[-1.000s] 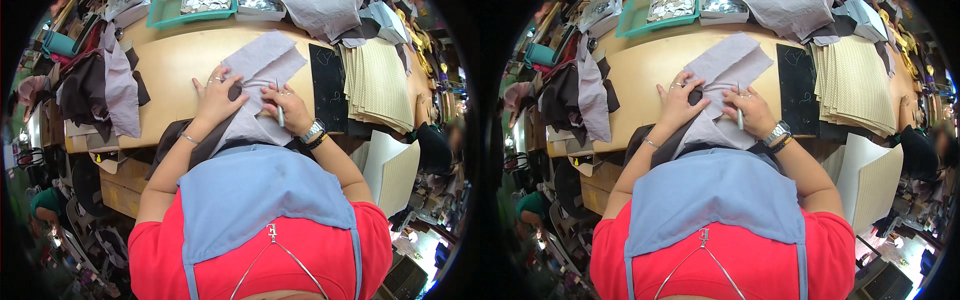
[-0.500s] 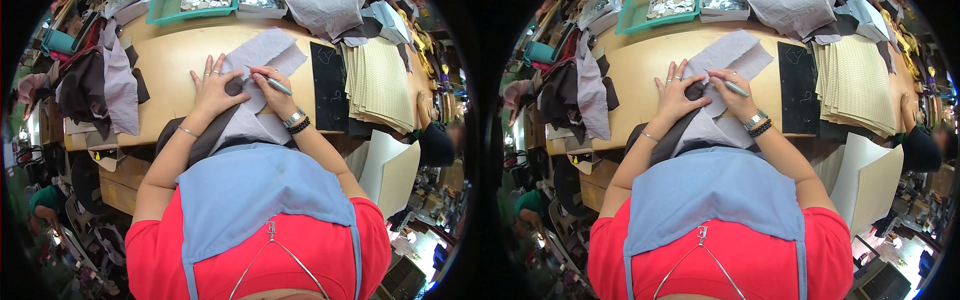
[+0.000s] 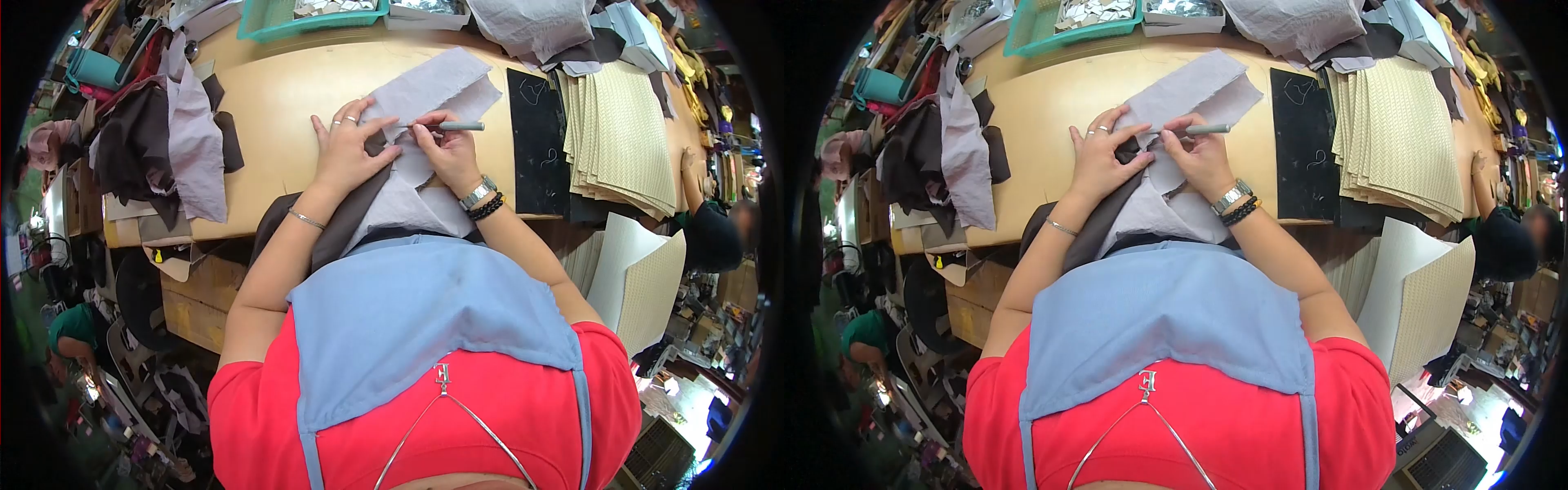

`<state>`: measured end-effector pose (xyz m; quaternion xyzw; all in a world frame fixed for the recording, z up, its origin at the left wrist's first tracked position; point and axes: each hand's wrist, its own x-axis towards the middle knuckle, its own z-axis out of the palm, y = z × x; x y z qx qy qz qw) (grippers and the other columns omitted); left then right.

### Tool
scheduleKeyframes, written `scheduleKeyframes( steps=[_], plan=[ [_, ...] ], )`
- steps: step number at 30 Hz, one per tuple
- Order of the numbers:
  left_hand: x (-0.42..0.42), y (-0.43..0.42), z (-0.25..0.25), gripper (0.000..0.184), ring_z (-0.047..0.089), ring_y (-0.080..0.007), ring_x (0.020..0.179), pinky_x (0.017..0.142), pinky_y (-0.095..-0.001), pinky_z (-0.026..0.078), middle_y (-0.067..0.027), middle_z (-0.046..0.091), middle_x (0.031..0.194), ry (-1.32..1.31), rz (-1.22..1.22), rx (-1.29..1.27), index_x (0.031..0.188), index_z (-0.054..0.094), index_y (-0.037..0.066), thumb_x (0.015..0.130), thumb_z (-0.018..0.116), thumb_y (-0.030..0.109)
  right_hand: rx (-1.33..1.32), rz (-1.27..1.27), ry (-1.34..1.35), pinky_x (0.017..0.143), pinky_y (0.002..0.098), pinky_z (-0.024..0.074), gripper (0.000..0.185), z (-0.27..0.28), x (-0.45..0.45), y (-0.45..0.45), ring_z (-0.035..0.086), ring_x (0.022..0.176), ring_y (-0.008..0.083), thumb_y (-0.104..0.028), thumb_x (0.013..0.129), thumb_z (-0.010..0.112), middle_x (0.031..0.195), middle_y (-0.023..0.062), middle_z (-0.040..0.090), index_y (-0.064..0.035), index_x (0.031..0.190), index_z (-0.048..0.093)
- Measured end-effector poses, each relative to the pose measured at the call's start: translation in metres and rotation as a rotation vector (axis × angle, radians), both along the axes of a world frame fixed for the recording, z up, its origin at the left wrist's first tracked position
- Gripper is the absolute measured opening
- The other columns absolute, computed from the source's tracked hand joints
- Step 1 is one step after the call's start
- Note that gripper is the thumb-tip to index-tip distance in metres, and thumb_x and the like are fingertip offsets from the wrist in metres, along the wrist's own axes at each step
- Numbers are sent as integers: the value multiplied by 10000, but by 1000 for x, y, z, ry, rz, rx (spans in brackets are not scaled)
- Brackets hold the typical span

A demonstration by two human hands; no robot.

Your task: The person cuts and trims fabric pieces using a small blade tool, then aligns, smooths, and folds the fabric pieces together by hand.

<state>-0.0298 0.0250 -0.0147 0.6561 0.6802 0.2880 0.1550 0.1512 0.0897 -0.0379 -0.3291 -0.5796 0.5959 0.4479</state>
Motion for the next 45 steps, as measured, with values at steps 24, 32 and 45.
scheduleKeyframes(
  steps=[24, 32, 45],
  plan=[
    [1, 1, 6, 498, 252, -341, 1463, 1037, -804, 53, -112, 363, 1553, 152, -17, -110, 1173, 708, 378, 694, 753, 507, 26, 84, -174, 664, 230, 526, 94, 10, 2, -3, 646, 749, 72, -42, 887, 656, 826, 36, 669, -1, 939, 590],
    [3, 1, 2, 592, 244, -352, 1463, 1007, -823, 53, -91, 347, 1565, 193, -12, -95, 1243, 667, 372, 703, 737, 602, 107, 59, -177, 648, 227, 523, 86, 12, 2, -4, 638, 723, 77, -43, 891, 653, 816, 40, 665, 7, 935, 599],
    [2, 1, 5, 604, 231, -347, 1470, 1044, -802, 42, -104, 339, 1566, 154, -9, -122, 1251, 657, 379, 678, 745, 548, 226, 25, -234, 595, 232, 541, 105, 7, 5, -1, 660, 715, 89, -41, 879, 667, 847, 58, 666, -9, 951, 597]
  ],
)
